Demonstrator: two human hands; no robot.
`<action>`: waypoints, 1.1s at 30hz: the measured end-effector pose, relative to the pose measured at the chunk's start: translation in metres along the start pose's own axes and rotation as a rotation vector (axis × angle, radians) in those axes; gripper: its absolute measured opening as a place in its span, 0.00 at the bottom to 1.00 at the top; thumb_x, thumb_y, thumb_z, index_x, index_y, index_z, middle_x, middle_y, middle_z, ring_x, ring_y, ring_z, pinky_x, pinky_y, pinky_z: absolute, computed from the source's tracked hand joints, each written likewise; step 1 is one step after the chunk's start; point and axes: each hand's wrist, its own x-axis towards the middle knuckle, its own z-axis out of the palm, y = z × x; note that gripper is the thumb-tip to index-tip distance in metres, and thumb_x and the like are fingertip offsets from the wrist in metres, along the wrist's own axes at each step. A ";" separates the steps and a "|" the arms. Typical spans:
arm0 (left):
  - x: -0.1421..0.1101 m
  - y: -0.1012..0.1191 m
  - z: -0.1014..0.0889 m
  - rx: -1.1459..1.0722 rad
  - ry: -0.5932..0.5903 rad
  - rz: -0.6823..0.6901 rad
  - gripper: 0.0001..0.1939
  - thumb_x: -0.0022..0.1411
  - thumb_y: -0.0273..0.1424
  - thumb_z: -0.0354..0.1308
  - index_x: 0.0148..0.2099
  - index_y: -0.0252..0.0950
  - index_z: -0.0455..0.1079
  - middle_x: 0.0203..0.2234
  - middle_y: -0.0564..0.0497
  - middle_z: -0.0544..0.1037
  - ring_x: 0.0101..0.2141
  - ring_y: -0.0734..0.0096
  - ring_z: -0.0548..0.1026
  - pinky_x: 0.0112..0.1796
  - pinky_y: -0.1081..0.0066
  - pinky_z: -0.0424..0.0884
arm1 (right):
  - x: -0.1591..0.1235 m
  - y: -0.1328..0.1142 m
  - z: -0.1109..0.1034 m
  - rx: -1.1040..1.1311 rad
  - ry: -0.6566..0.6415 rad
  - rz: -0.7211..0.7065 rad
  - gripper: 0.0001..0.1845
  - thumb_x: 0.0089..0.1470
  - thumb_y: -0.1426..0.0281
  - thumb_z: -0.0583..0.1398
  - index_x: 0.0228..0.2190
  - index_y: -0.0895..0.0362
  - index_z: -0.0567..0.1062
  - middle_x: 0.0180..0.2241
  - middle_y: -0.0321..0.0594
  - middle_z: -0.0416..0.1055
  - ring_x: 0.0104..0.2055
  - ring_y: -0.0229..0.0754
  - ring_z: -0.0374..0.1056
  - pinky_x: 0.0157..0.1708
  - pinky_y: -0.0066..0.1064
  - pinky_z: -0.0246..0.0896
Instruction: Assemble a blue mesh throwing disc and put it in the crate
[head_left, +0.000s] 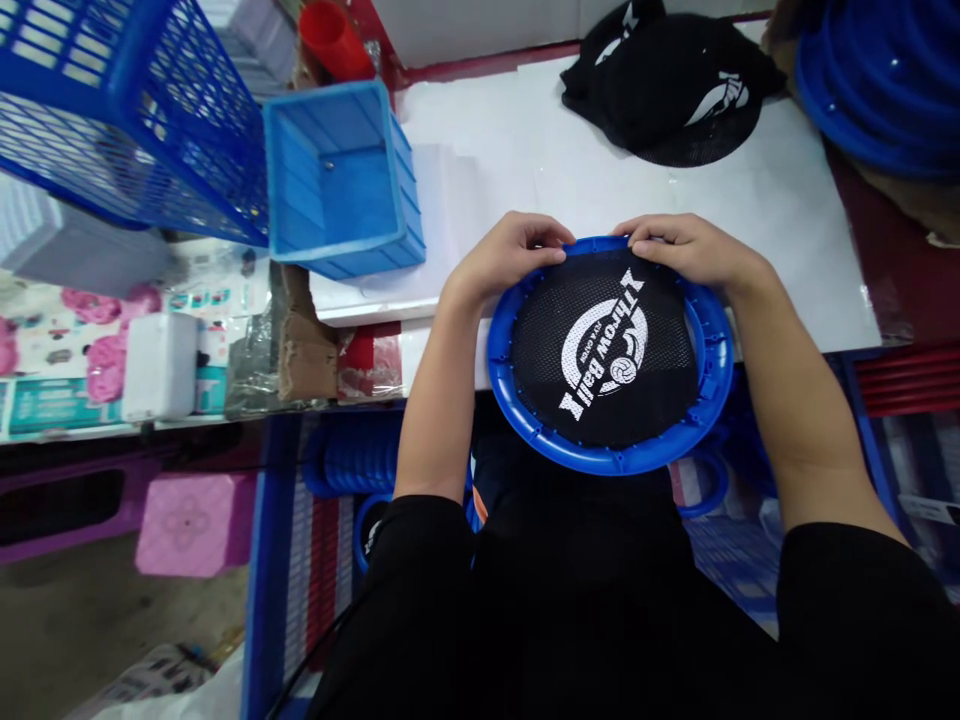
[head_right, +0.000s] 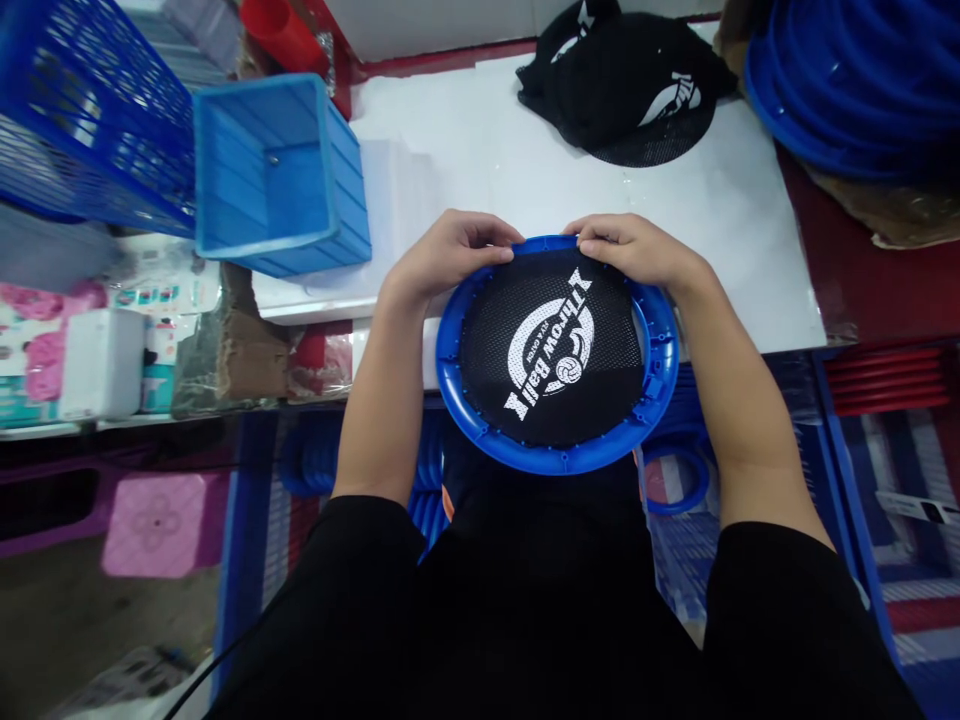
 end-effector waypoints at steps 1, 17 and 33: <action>0.000 0.000 0.001 -0.003 0.007 0.004 0.11 0.68 0.26 0.68 0.51 0.35 0.85 0.45 0.45 0.88 0.48 0.60 0.84 0.55 0.58 0.80 | 0.000 0.000 0.000 -0.007 0.000 -0.003 0.18 0.61 0.48 0.72 0.32 0.48 0.82 0.59 0.42 0.85 0.67 0.68 0.75 0.73 0.67 0.65; 0.001 0.002 0.008 0.067 0.054 0.028 0.10 0.67 0.22 0.67 0.48 0.37 0.84 0.39 0.49 0.84 0.44 0.63 0.82 0.52 0.59 0.79 | 0.001 0.001 -0.003 -0.136 -0.008 -0.024 0.11 0.65 0.55 0.70 0.35 0.47 0.85 0.60 0.41 0.85 0.67 0.66 0.76 0.73 0.63 0.68; -0.002 0.016 0.021 0.186 0.058 0.077 0.04 0.70 0.33 0.70 0.46 0.42 0.82 0.47 0.46 0.87 0.51 0.56 0.81 0.59 0.56 0.77 | -0.007 -0.017 0.002 -0.116 0.118 0.003 0.13 0.61 0.51 0.72 0.41 0.43 0.90 0.60 0.40 0.85 0.66 0.66 0.76 0.71 0.61 0.69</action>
